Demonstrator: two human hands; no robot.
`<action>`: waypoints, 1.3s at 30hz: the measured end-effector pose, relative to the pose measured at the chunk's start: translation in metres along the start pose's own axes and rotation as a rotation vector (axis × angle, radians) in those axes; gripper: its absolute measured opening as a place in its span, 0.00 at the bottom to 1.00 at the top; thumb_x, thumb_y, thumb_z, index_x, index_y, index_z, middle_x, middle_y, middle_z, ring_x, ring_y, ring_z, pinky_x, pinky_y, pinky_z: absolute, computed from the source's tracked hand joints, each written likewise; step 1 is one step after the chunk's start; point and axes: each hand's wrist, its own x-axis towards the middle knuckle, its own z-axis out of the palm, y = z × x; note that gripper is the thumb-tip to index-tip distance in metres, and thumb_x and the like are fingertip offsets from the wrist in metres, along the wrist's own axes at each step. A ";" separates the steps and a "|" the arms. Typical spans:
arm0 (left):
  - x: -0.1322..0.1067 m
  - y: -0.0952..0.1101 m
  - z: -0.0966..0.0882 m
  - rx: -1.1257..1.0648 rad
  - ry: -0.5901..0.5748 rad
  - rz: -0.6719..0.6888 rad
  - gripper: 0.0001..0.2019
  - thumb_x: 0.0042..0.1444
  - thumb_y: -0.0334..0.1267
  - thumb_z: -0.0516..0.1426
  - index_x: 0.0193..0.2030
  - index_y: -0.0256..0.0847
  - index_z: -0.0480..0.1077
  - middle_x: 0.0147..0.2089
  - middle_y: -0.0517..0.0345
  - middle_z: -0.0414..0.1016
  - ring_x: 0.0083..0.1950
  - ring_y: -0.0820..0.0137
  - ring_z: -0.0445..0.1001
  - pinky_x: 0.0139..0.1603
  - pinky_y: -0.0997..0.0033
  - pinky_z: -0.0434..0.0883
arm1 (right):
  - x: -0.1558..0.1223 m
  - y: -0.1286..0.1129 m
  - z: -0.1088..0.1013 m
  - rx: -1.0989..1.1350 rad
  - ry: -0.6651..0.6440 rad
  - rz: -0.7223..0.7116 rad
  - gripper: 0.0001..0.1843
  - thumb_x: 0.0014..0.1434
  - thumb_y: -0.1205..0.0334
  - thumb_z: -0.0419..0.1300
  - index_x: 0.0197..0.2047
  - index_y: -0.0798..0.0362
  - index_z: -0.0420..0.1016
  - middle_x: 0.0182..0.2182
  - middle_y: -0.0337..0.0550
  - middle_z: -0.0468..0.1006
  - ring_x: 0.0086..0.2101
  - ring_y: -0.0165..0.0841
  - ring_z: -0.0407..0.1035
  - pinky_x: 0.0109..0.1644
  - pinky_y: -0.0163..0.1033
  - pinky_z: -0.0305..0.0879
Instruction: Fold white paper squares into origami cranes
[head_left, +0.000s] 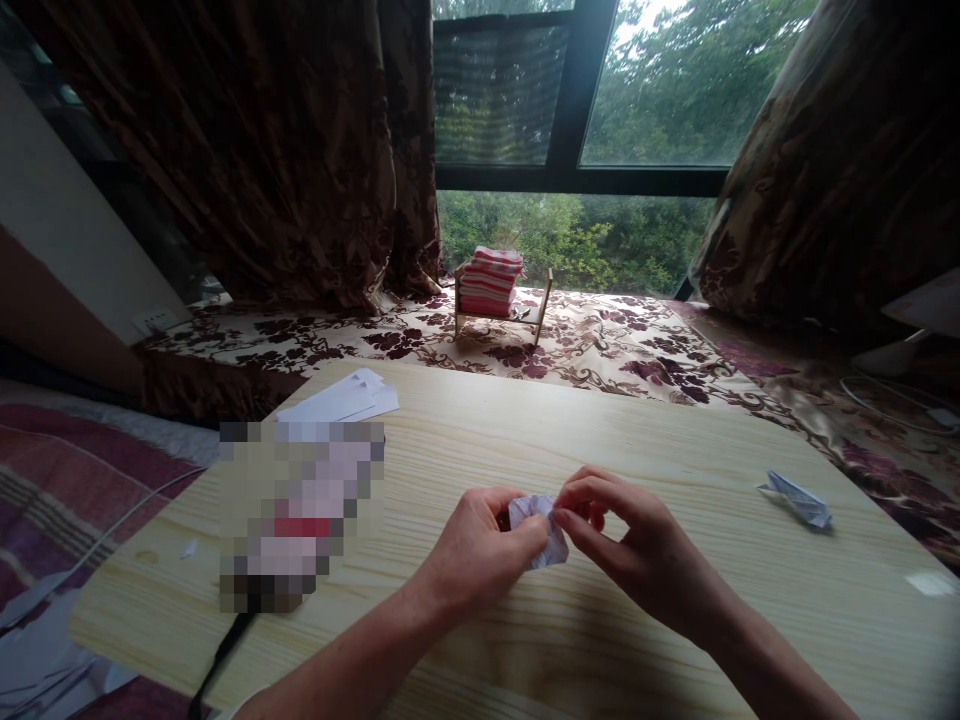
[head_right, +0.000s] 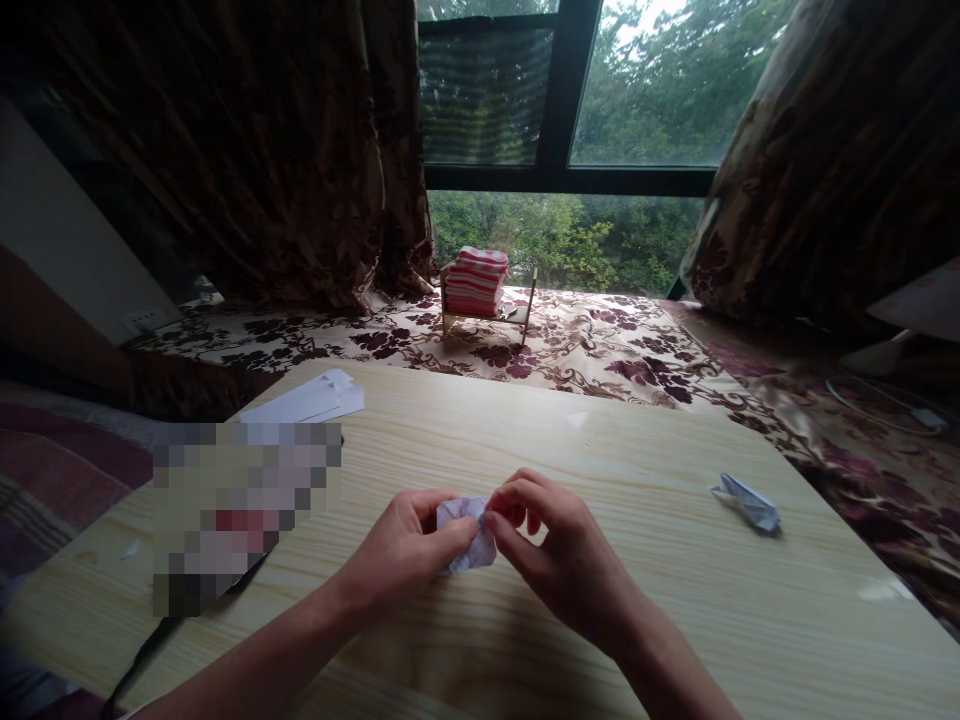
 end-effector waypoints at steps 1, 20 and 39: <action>0.000 -0.001 0.000 0.010 -0.002 0.002 0.08 0.48 0.36 0.53 0.21 0.37 0.62 0.20 0.64 0.56 0.23 0.77 0.53 0.22 0.75 0.52 | 0.000 0.000 0.000 -0.003 0.002 0.000 0.06 0.58 0.67 0.56 0.29 0.53 0.71 0.26 0.39 0.71 0.25 0.29 0.64 0.27 0.35 0.63; 0.004 -0.005 -0.003 0.018 -0.056 -0.037 0.07 0.46 0.34 0.54 0.20 0.36 0.64 0.20 0.65 0.55 0.22 0.78 0.51 0.23 0.75 0.50 | -0.001 -0.001 -0.008 -0.416 -0.059 -0.387 0.09 0.61 0.70 0.52 0.34 0.52 0.72 0.31 0.45 0.73 0.31 0.32 0.65 0.32 0.36 0.62; 0.005 0.000 -0.001 -0.321 -0.025 -0.131 0.13 0.42 0.41 0.60 0.18 0.35 0.66 0.20 0.63 0.61 0.23 0.78 0.56 0.26 0.76 0.54 | 0.000 -0.006 -0.010 -0.453 0.029 -0.426 0.10 0.61 0.71 0.53 0.37 0.50 0.74 0.33 0.46 0.73 0.32 0.34 0.65 0.31 0.38 0.62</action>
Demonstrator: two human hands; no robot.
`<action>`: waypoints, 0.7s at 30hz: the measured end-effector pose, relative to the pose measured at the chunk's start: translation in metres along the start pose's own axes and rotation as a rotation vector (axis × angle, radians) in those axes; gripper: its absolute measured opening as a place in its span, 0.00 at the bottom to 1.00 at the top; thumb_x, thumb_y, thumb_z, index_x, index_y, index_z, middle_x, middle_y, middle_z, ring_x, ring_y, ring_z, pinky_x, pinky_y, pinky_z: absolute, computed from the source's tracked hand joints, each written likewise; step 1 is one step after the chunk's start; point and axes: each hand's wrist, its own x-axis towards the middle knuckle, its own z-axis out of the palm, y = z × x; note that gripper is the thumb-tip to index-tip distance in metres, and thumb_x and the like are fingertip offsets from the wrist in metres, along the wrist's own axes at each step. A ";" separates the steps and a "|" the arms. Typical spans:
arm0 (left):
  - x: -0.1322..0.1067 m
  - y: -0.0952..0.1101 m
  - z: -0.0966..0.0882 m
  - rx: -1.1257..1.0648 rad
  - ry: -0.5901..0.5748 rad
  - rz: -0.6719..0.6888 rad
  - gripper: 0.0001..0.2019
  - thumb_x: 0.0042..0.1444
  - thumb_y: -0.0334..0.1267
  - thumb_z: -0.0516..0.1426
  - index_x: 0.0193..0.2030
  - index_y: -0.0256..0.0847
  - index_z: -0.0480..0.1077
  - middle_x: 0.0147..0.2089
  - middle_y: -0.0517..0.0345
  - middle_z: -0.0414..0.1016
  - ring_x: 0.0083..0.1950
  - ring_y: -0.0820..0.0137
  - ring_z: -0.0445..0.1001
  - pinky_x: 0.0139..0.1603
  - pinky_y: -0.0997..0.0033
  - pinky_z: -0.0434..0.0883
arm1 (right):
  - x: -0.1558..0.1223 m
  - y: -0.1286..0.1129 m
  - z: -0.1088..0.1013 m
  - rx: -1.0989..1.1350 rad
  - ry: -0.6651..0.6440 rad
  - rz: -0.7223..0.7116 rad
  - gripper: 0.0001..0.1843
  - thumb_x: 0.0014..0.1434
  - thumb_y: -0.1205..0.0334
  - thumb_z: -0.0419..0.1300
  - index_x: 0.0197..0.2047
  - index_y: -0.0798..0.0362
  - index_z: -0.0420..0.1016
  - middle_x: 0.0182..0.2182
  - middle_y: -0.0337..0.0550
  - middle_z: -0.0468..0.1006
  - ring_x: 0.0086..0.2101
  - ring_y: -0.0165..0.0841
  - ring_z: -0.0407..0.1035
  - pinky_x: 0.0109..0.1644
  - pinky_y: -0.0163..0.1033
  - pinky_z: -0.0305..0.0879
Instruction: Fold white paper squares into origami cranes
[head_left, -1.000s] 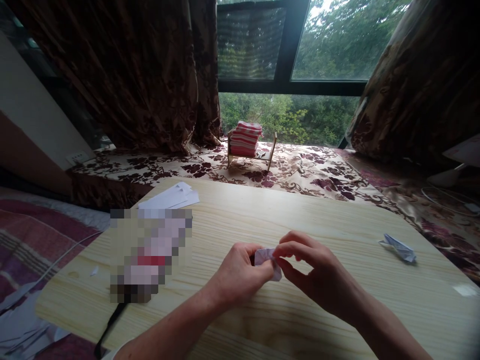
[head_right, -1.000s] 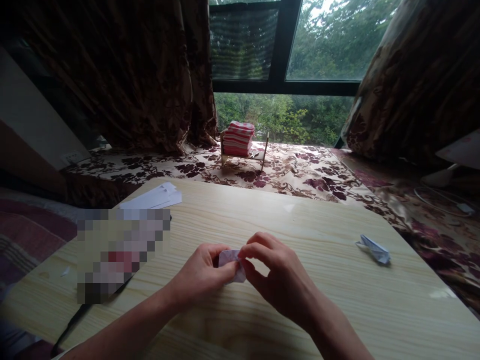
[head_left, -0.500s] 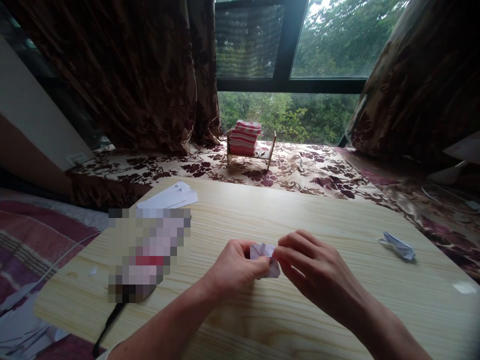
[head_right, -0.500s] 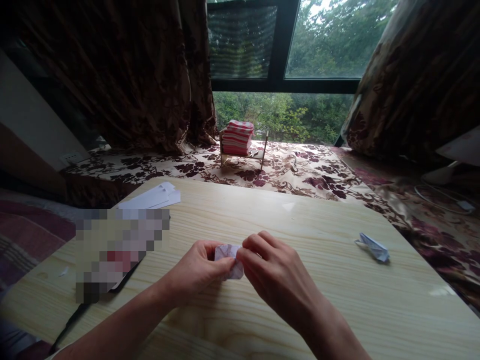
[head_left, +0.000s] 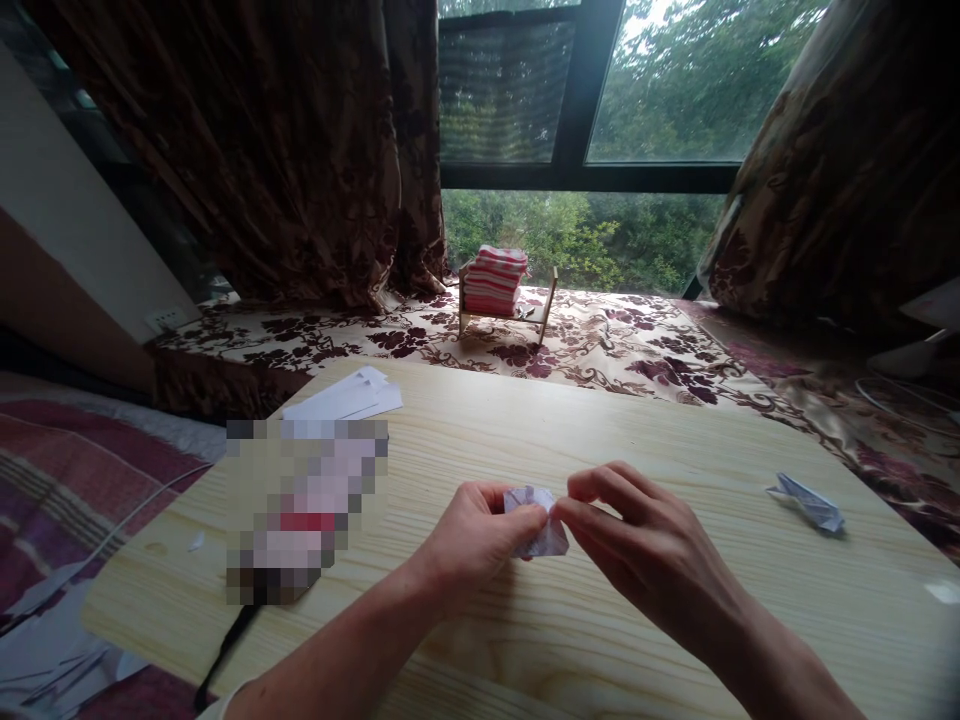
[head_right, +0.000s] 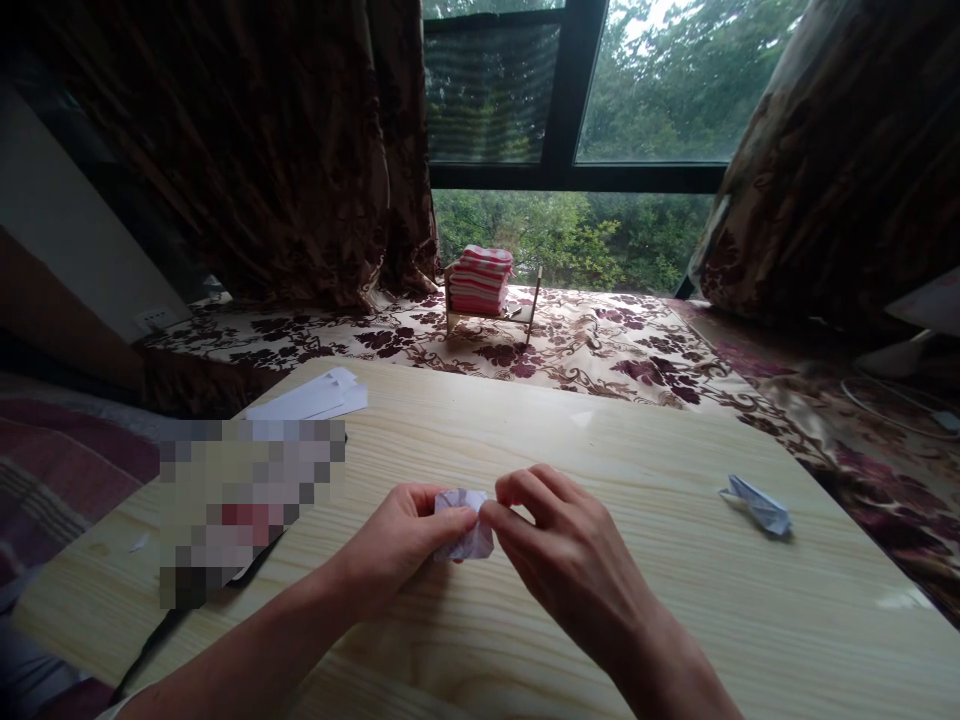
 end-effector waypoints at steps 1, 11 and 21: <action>0.000 0.001 0.000 0.008 0.017 0.010 0.12 0.42 0.41 0.60 0.18 0.35 0.65 0.20 0.63 0.60 0.23 0.78 0.55 0.26 0.76 0.53 | 0.000 0.001 0.001 0.025 0.015 0.035 0.10 0.61 0.71 0.53 0.38 0.49 0.74 0.33 0.46 0.73 0.32 0.34 0.65 0.32 0.38 0.62; -0.002 -0.001 0.002 0.115 0.085 0.147 0.12 0.49 0.36 0.56 0.19 0.35 0.63 0.21 0.62 0.58 0.25 0.77 0.54 0.25 0.75 0.54 | 0.002 0.000 0.007 0.399 0.057 0.464 0.10 0.61 0.63 0.54 0.29 0.52 0.71 0.27 0.40 0.71 0.27 0.30 0.65 0.30 0.36 0.62; -0.006 -0.002 0.005 0.294 0.119 0.236 0.12 0.51 0.34 0.54 0.19 0.37 0.60 0.20 0.64 0.55 0.24 0.77 0.53 0.23 0.75 0.52 | 0.000 -0.003 0.010 0.454 0.008 0.527 0.10 0.59 0.64 0.55 0.26 0.53 0.69 0.25 0.38 0.68 0.26 0.29 0.62 0.29 0.35 0.59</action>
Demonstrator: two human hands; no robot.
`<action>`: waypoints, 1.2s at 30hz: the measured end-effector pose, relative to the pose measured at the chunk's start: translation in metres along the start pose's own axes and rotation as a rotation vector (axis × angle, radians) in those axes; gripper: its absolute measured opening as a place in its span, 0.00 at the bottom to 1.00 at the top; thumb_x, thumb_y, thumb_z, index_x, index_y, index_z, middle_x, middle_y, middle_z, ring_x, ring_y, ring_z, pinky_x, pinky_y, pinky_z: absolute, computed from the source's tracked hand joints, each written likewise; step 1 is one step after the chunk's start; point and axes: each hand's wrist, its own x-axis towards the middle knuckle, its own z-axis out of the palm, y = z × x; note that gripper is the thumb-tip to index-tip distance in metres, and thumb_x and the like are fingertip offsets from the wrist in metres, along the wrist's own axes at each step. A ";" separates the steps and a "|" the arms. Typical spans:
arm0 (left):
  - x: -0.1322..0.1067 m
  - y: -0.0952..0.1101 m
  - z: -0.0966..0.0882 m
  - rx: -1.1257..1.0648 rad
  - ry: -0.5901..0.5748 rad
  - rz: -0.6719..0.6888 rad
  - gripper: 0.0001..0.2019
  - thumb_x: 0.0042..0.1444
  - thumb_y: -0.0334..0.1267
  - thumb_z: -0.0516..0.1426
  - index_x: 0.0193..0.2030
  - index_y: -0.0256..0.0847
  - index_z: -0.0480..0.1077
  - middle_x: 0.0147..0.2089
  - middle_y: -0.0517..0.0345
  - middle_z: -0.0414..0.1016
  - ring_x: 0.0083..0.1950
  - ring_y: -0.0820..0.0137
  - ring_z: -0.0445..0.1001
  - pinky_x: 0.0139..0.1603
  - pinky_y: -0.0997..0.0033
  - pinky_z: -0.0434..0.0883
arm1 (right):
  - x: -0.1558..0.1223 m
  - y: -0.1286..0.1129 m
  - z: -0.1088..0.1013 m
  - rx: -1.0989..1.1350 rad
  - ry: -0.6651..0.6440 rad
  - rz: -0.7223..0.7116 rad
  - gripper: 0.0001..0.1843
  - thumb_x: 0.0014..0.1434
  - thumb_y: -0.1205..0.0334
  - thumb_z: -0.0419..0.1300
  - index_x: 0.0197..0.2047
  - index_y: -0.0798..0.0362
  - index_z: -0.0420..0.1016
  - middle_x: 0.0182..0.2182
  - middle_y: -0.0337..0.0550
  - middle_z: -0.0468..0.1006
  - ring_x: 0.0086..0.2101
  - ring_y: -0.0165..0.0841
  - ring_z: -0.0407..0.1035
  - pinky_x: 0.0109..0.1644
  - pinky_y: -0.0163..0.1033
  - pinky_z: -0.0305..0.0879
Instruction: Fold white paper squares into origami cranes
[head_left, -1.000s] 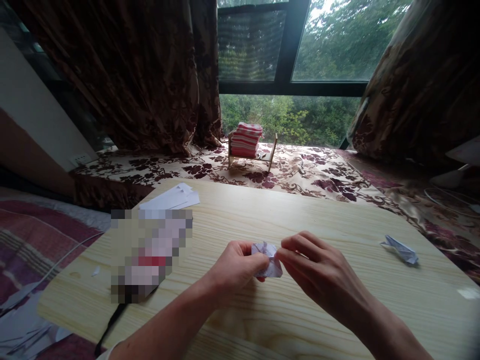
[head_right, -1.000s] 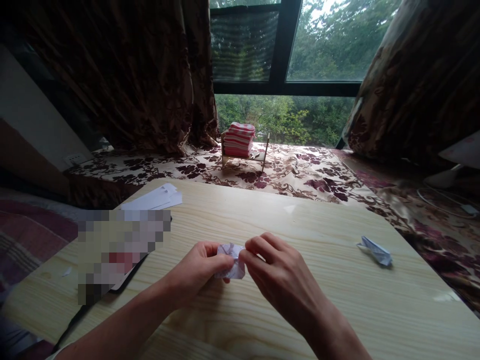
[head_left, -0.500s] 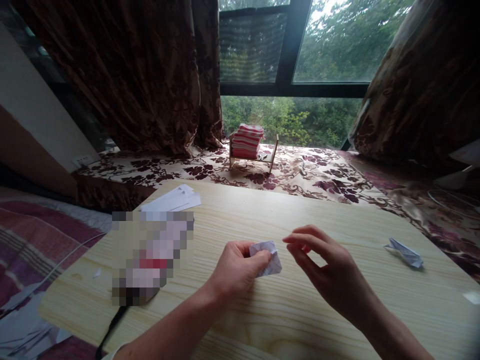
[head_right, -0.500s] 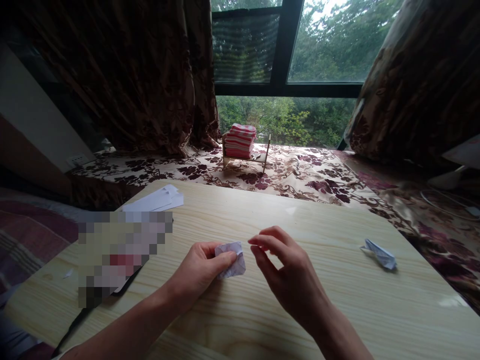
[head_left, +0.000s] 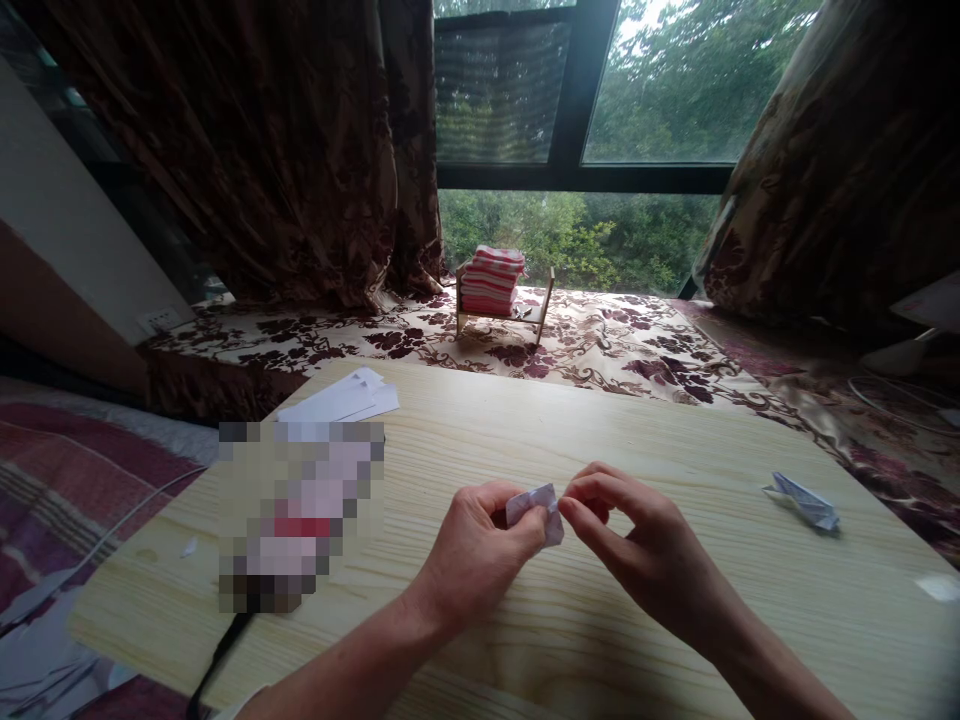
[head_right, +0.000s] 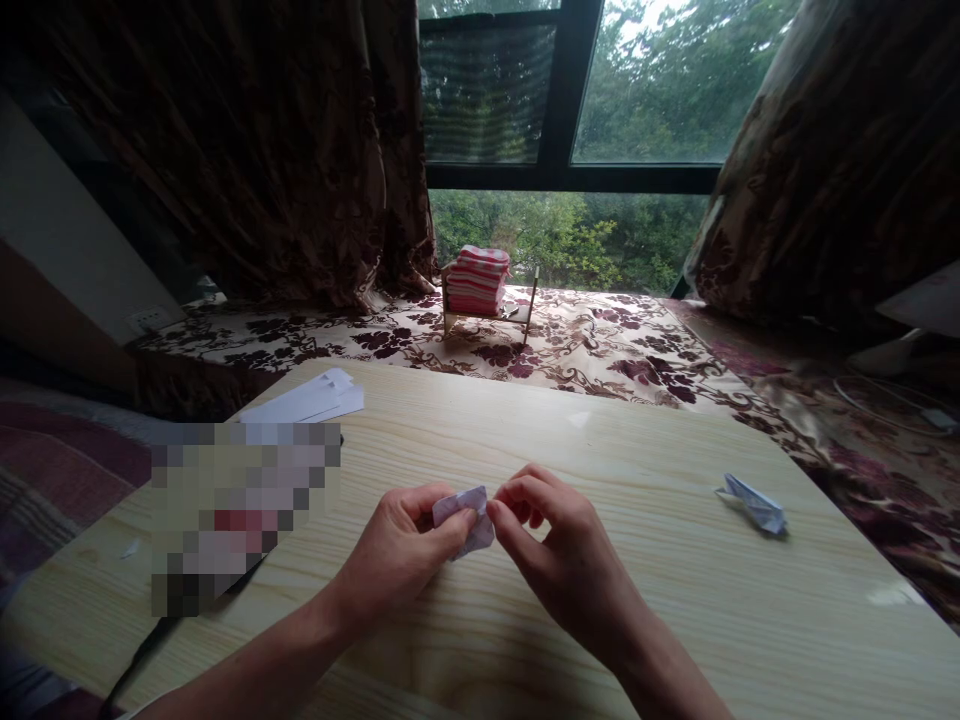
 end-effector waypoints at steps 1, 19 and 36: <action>0.000 0.000 0.000 -0.001 -0.004 0.005 0.12 0.51 0.33 0.54 0.19 0.38 0.59 0.20 0.64 0.55 0.24 0.77 0.53 0.23 0.76 0.52 | 0.000 0.000 0.000 0.002 -0.002 0.003 0.10 0.60 0.64 0.55 0.26 0.53 0.69 0.25 0.38 0.68 0.26 0.29 0.61 0.29 0.35 0.59; 0.001 -0.001 -0.001 -0.041 -0.077 -0.059 0.13 0.50 0.37 0.54 0.18 0.37 0.59 0.20 0.64 0.53 0.23 0.77 0.51 0.23 0.74 0.50 | 0.001 -0.001 0.002 0.076 -0.102 0.137 0.15 0.61 0.56 0.52 0.27 0.53 0.70 0.26 0.40 0.69 0.28 0.32 0.64 0.32 0.37 0.59; 0.004 0.003 -0.003 -0.298 -0.125 -0.229 0.15 0.44 0.45 0.61 0.24 0.31 0.71 0.23 0.59 0.64 0.26 0.76 0.58 0.29 0.75 0.55 | 0.003 0.001 -0.003 0.077 -0.048 0.146 0.18 0.61 0.53 0.52 0.25 0.53 0.70 0.25 0.39 0.68 0.28 0.31 0.62 0.31 0.35 0.58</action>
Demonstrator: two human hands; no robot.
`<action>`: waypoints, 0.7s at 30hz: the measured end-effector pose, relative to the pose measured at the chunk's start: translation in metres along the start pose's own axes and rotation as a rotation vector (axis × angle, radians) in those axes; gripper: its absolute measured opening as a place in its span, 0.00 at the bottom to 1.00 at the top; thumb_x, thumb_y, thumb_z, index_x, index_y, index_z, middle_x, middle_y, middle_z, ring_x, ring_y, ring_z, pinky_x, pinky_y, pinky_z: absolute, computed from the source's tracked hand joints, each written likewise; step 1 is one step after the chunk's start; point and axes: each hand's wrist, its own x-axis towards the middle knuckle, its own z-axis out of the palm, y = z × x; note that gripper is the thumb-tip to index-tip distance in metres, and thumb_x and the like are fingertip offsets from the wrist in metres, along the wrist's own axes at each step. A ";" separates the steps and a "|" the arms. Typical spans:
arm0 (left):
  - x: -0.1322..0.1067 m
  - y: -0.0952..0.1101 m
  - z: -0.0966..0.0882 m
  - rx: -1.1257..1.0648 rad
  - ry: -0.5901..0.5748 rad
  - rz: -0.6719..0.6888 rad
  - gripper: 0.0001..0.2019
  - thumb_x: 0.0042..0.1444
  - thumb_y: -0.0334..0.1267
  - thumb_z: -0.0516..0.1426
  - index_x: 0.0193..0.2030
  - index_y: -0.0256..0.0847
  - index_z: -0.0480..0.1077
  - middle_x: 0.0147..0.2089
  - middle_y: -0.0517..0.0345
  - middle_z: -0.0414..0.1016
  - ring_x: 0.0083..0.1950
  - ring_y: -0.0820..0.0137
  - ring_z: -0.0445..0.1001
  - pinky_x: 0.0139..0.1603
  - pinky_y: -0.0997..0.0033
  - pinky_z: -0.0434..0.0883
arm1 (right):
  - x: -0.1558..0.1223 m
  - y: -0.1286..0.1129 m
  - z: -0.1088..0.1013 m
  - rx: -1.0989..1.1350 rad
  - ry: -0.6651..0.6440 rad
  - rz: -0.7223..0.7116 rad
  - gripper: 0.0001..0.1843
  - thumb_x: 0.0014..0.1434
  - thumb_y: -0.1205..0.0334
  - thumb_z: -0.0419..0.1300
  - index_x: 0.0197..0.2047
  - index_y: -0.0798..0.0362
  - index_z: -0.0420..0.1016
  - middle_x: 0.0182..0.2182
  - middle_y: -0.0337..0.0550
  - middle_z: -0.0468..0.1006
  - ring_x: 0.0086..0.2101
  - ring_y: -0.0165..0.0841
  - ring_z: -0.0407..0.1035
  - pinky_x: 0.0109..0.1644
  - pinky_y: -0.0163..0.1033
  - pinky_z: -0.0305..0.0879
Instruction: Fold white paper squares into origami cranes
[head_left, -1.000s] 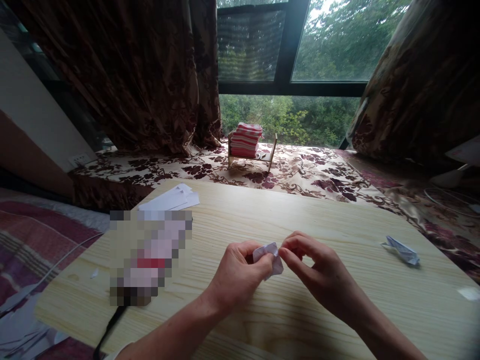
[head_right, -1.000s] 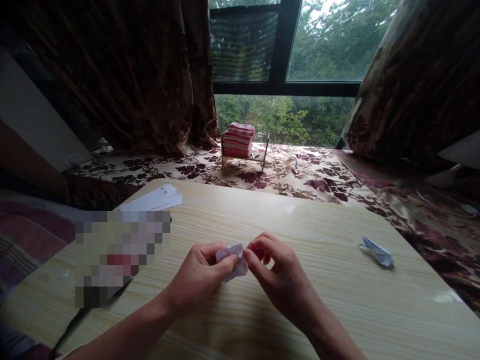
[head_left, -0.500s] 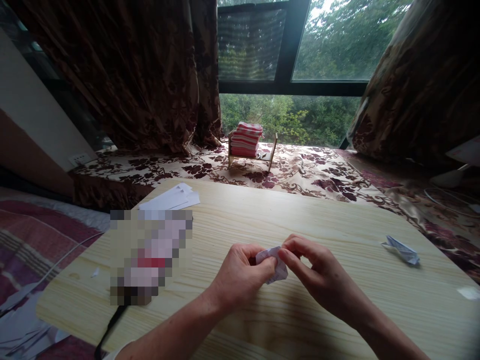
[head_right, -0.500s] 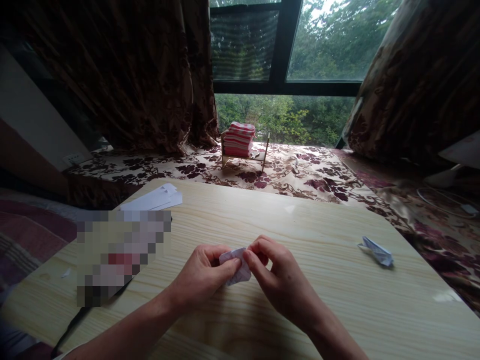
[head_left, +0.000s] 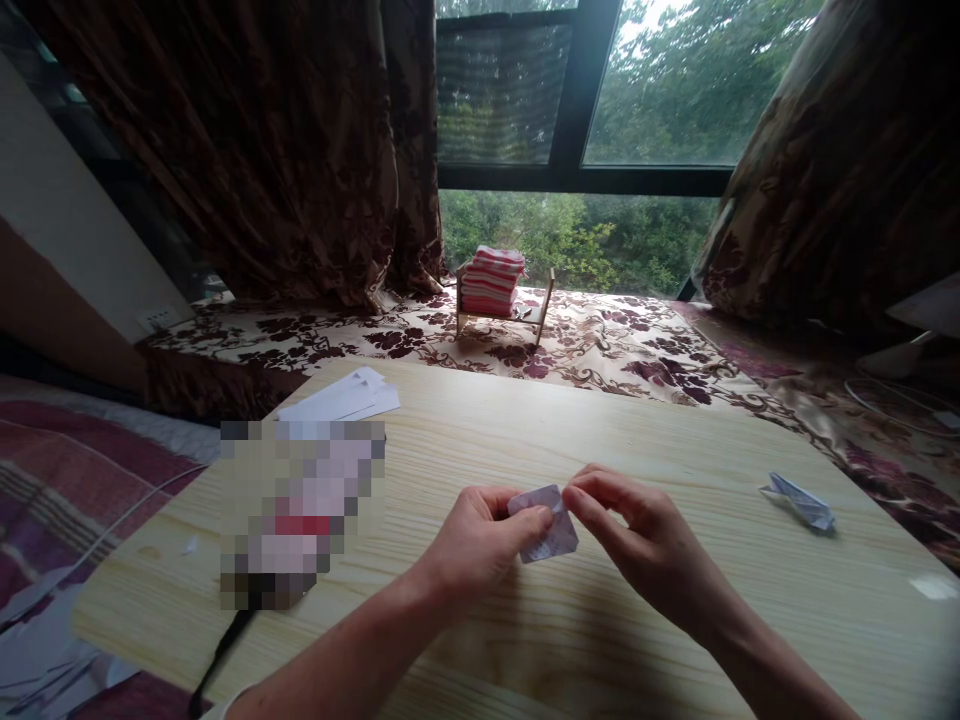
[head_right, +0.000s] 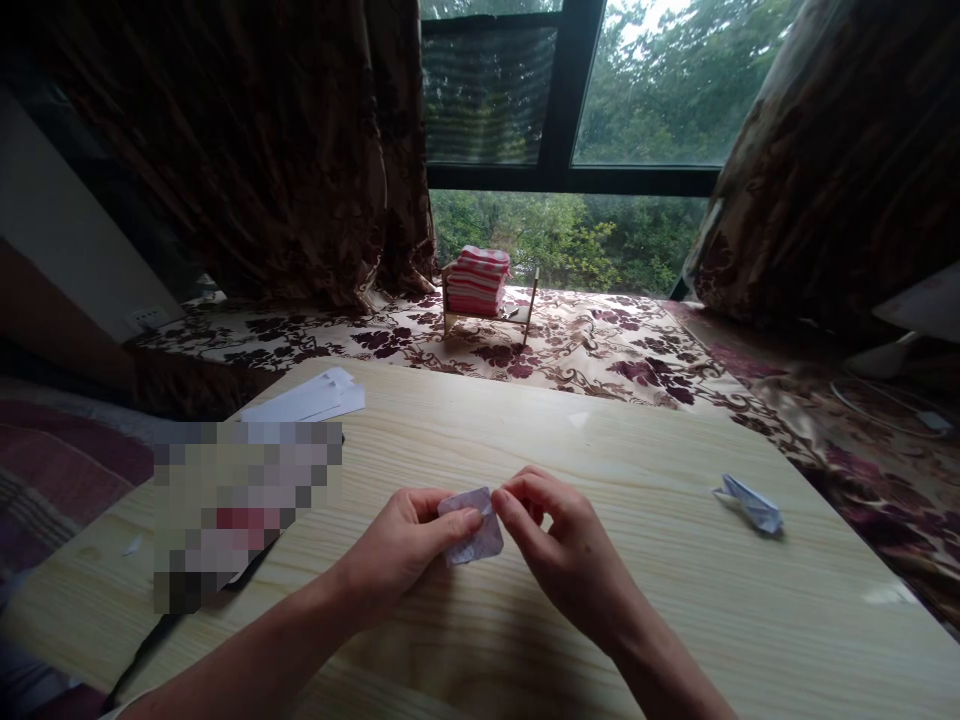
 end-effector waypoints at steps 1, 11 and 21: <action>0.000 0.000 0.000 -0.001 -0.005 0.003 0.15 0.44 0.44 0.61 0.25 0.31 0.72 0.23 0.58 0.65 0.27 0.75 0.59 0.30 0.74 0.56 | 0.000 0.001 0.001 -0.005 0.010 0.006 0.17 0.61 0.53 0.53 0.25 0.54 0.70 0.24 0.39 0.68 0.27 0.31 0.62 0.31 0.36 0.58; 0.000 -0.001 -0.003 0.044 0.030 0.064 0.16 0.51 0.46 0.57 0.22 0.33 0.71 0.22 0.59 0.64 0.27 0.74 0.59 0.31 0.73 0.58 | 0.000 0.005 0.002 -0.020 0.063 0.028 0.17 0.60 0.53 0.53 0.25 0.53 0.69 0.23 0.38 0.67 0.25 0.29 0.60 0.29 0.35 0.57; 0.001 -0.002 0.001 0.076 0.008 0.126 0.14 0.47 0.43 0.59 0.19 0.34 0.66 0.20 0.63 0.57 0.24 0.76 0.54 0.26 0.74 0.52 | 0.000 0.003 0.004 -0.003 0.015 -0.002 0.16 0.61 0.54 0.53 0.27 0.53 0.71 0.25 0.40 0.69 0.27 0.31 0.63 0.31 0.35 0.60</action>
